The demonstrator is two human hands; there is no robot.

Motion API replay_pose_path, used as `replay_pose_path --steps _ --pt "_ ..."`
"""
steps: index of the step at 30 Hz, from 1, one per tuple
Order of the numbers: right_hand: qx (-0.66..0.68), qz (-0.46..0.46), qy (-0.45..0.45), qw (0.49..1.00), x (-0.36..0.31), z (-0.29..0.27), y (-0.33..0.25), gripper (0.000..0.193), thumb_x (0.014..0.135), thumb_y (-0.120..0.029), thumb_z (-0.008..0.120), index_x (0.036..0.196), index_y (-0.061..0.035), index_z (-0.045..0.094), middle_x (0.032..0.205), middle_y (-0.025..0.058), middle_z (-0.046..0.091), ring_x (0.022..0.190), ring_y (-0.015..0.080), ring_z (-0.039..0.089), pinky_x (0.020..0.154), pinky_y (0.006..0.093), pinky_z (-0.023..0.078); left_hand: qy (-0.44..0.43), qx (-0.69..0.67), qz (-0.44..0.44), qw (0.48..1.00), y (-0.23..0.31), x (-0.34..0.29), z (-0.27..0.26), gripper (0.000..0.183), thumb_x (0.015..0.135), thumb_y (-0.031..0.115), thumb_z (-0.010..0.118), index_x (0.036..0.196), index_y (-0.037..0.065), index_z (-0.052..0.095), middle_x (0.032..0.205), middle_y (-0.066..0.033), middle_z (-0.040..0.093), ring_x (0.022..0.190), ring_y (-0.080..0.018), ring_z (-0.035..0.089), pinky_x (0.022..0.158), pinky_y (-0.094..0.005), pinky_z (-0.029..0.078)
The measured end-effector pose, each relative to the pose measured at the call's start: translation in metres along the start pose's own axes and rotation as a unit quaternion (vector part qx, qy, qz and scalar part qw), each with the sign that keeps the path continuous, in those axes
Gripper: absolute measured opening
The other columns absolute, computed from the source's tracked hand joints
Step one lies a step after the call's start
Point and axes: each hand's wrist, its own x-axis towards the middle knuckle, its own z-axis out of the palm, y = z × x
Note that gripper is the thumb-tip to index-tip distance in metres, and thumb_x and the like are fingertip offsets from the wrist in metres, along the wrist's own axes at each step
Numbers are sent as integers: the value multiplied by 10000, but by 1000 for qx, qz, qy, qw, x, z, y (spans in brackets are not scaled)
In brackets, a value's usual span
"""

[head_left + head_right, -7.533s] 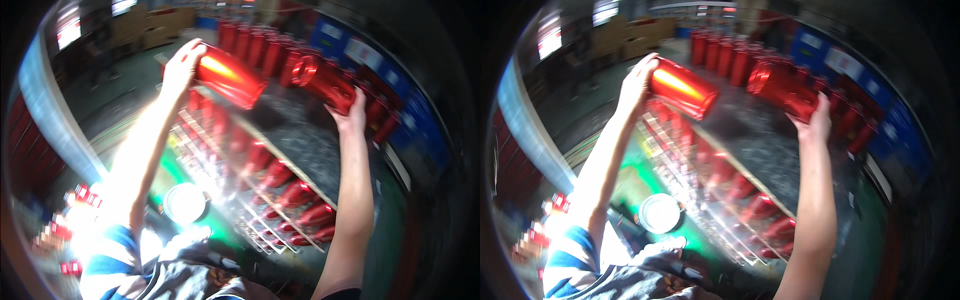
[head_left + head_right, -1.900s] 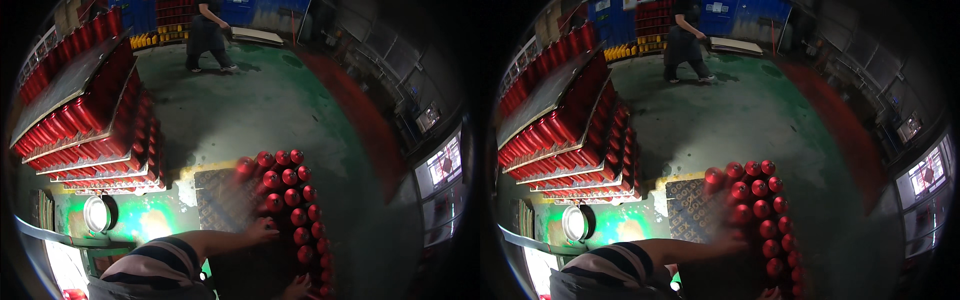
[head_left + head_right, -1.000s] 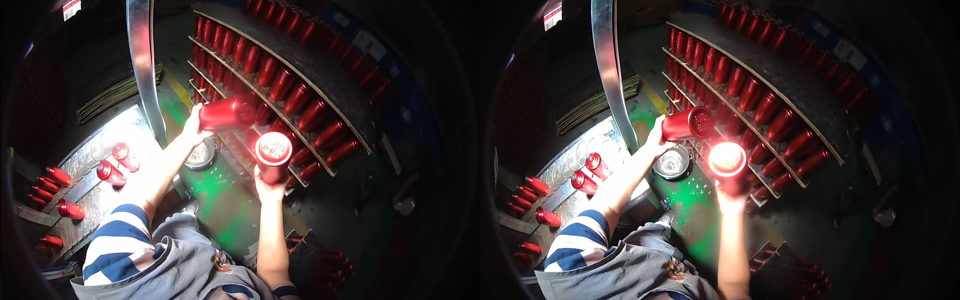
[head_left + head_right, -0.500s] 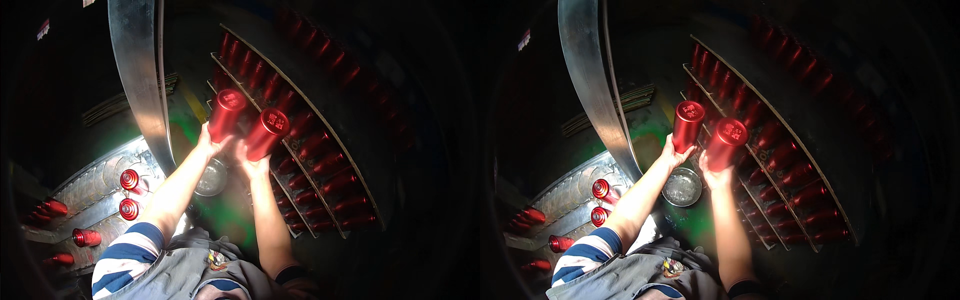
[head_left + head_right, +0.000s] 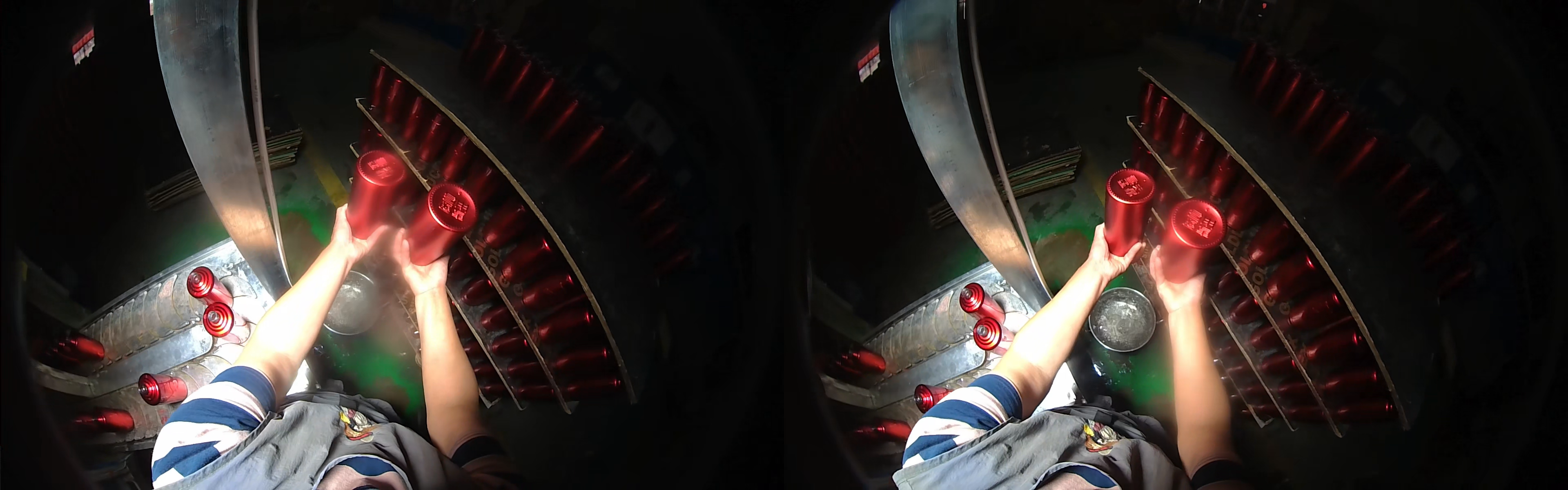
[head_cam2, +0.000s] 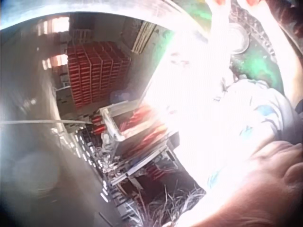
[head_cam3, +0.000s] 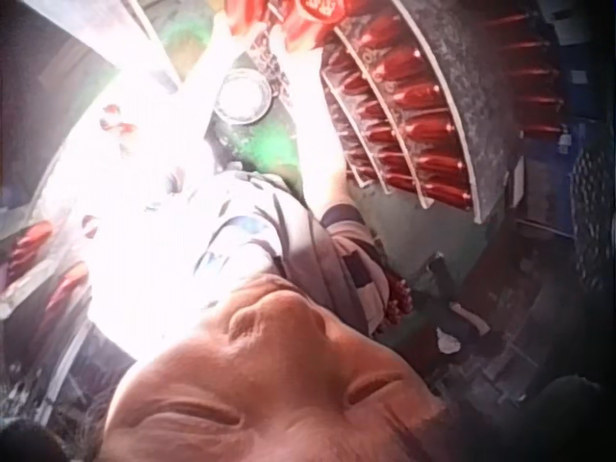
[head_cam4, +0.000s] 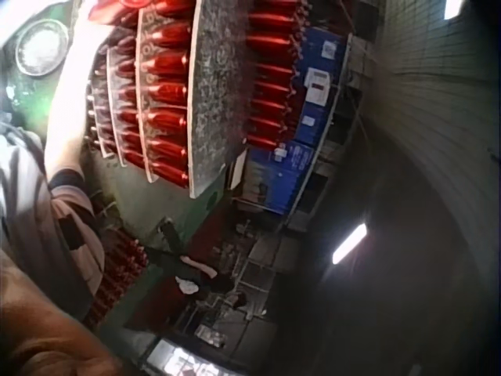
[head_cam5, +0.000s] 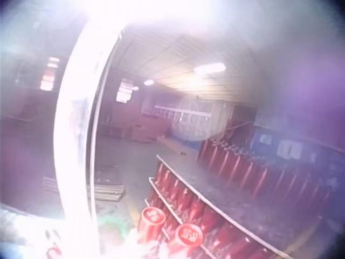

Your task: The person repeatedly picks up red metallic cylinders from a rack and places them into a metal tray with circular indentations. The person handles the cylinders one or two at a time, filling the tray and then moving to a new tray.

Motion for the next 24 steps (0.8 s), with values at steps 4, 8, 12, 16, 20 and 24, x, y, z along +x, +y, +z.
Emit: replay_pose_path --steps 4,8,12,16,20,24 --pt "30 16 -14 999 4 -6 -7 661 871 -566 593 1308 -70 586 1290 213 588 1177 472 538 890 576 565 -56 3 -9 998 6 5 5 531 899 525 551 1195 95 650 1095 -153 705 920 -382 699 703 -484 646" --pt "23 -46 26 998 27 -10 -41 650 901 -570 545 1305 -64 593 1236 214 627 1129 461 577 865 601 551 4 5 -2 1000 13 36 8 540 878 542 562 1175 101 660 1043 -140 718 859 -372 706 665 -469 648" --pt "-51 -67 -35 996 7 -18 -26 557 974 -489 448 1288 -59 611 1231 243 630 1105 457 596 842 603 558 -7 12 10 1000 11 38 -32 540 890 545 497 1169 112 660 1036 -134 718 838 -366 703 633 -448 646" --pt "-71 -99 -68 990 -9 -28 -38 552 921 -458 553 1306 -65 595 1313 252 565 1135 491 524 846 567 580 11 7 12 1000 -2 31 -24 556 901 535 485 1204 99 649 1085 -141 713 901 -377 708 655 -462 643" --pt "-49 -14 -107 993 -48 -55 -33 465 955 -346 526 1335 -85 581 1409 196 499 1189 461 463 851 566 553 -81 21 -27 996 -8 10 -39 564 937 536 451 1266 106 608 1181 -141 680 1022 -348 683 825 -512 610" --pt "-96 -74 -134 984 -141 -50 10 446 975 -274 497 1415 -207 534 1493 187 396 1215 449 427 829 538 562 31 52 -98 993 -53 -35 -50 618 841 616 621 1237 147 552 1215 -100 650 1006 -337 673 797 -521 613"
